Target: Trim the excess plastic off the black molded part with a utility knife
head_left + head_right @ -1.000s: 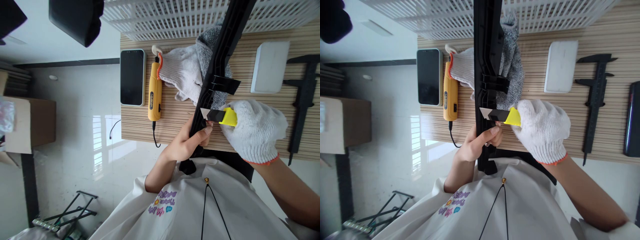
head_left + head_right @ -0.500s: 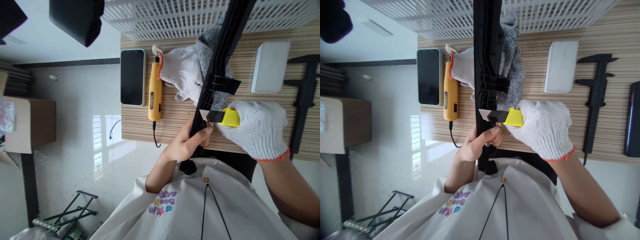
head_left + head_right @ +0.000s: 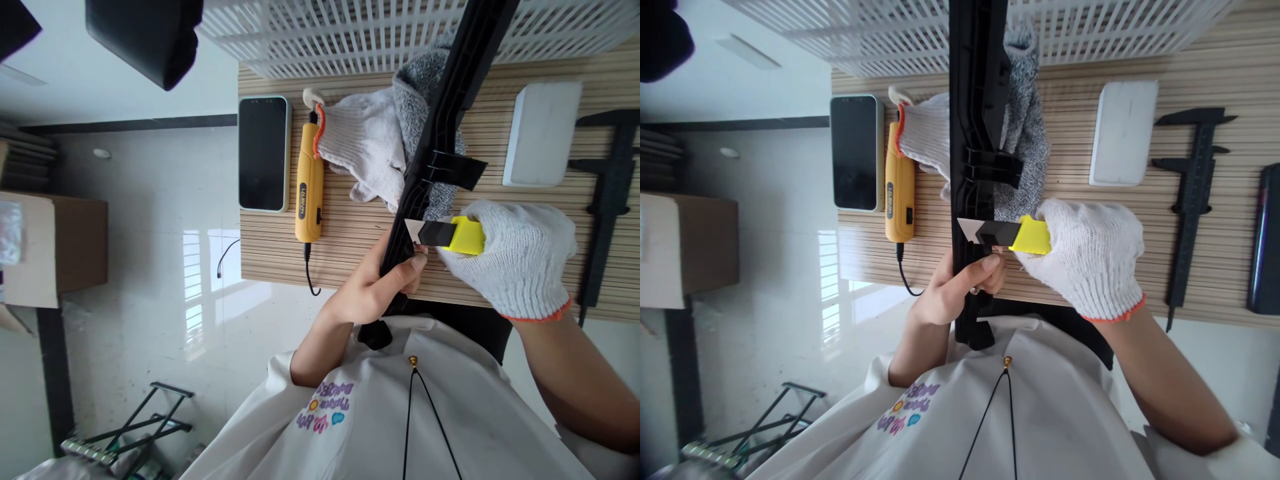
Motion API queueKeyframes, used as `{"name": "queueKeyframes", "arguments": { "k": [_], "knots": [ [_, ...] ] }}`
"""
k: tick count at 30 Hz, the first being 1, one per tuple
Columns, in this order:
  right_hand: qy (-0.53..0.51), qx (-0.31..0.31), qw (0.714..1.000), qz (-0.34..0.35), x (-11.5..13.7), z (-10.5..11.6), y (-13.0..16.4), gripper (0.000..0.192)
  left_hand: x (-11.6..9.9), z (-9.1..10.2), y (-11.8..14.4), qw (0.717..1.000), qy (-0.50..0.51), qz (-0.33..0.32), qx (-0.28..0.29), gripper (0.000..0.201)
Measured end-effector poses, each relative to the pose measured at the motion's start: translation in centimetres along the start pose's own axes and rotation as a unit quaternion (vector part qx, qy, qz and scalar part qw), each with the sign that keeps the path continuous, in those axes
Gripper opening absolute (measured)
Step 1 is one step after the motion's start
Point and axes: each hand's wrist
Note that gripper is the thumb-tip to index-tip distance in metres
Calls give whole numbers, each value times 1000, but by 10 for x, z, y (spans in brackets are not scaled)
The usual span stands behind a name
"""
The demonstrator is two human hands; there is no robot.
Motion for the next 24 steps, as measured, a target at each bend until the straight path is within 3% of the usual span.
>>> {"name": "queueKeyframes", "arguments": {
  "k": [5, 18, 24],
  "knots": [
    [-1, 9, 1000, -8, 1, 0, -1, 41, -1, -2, 1, 1000, -8, 12, -22, 19],
    [-2, -10, 1000, -1, 1, -3, -1, 47, 0, -1, 0, 1000, 6, 5, -7, 14],
    [-8, -8, 1000, -14, 4, -2, 0, 37, 2, -1, 1, 1000, 11, -2, -11, 14]
  ]
}}
Point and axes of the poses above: each hand's wrist, its own y-axis away from the middle knuckle, its own z-axis out of the back of the hand, x = y × z, and after that the axes turned 7 degrees about -z, right-handed
